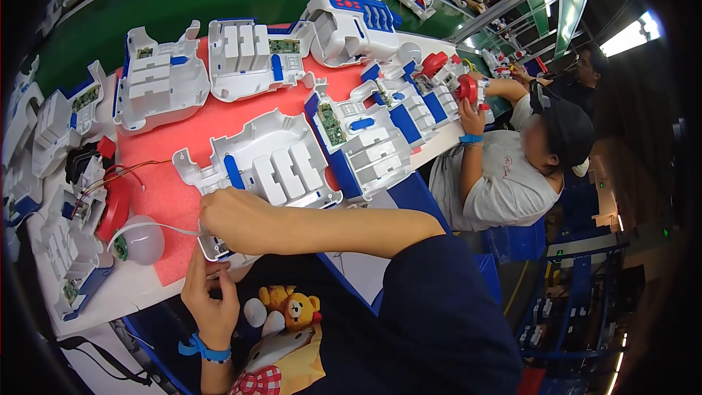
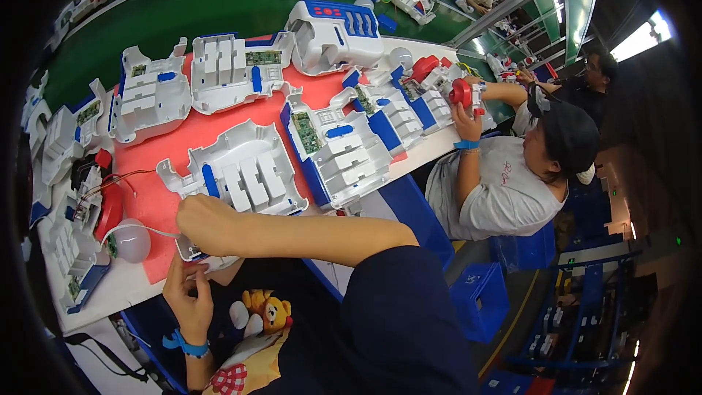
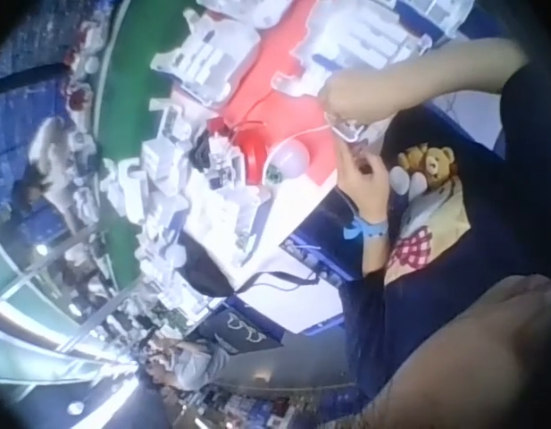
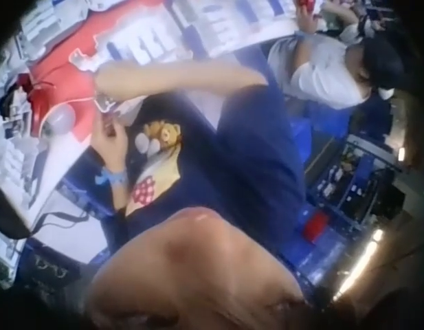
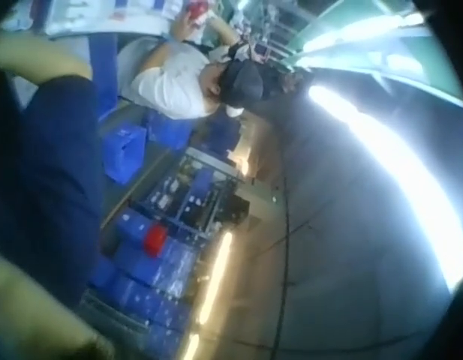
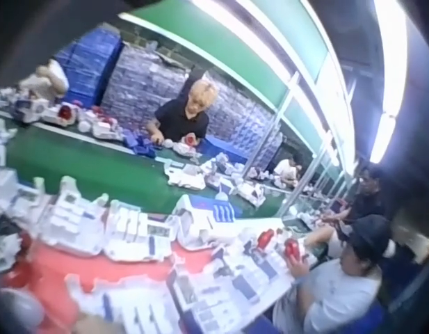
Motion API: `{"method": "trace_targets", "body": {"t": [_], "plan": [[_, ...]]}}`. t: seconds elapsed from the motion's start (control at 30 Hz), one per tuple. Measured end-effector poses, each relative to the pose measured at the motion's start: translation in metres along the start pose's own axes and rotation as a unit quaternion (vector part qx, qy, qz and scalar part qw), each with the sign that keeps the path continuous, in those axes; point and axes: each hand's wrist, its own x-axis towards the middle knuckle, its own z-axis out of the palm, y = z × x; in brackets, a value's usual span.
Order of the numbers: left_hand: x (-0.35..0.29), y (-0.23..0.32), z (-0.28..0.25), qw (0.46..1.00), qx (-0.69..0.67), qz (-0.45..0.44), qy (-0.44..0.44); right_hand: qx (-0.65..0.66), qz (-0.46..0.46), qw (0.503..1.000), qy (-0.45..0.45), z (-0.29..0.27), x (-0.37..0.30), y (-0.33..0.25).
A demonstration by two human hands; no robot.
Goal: Assembling plastic housing and internal components for electronic devices at a factory workstation.
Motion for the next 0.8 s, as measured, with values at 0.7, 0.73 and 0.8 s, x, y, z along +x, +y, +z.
{"method": "trace_targets", "body": {"t": [0.7,0.73,0.8], "plan": [[0.0,-0.001,0.002,1.0,-0.012,0.021,-0.001,-0.022,0.037,0.965,0.258,-0.022,-0.065,-0.015],[0.001,0.001,0.002,1.0,-0.012,0.02,-0.003,-0.05,0.005,0.955,0.292,-0.02,-0.076,-0.016],[0.001,0.003,0.002,0.999,-0.005,0.033,-0.01,-0.042,0.031,0.958,0.283,-0.01,-0.094,-0.027]]}}
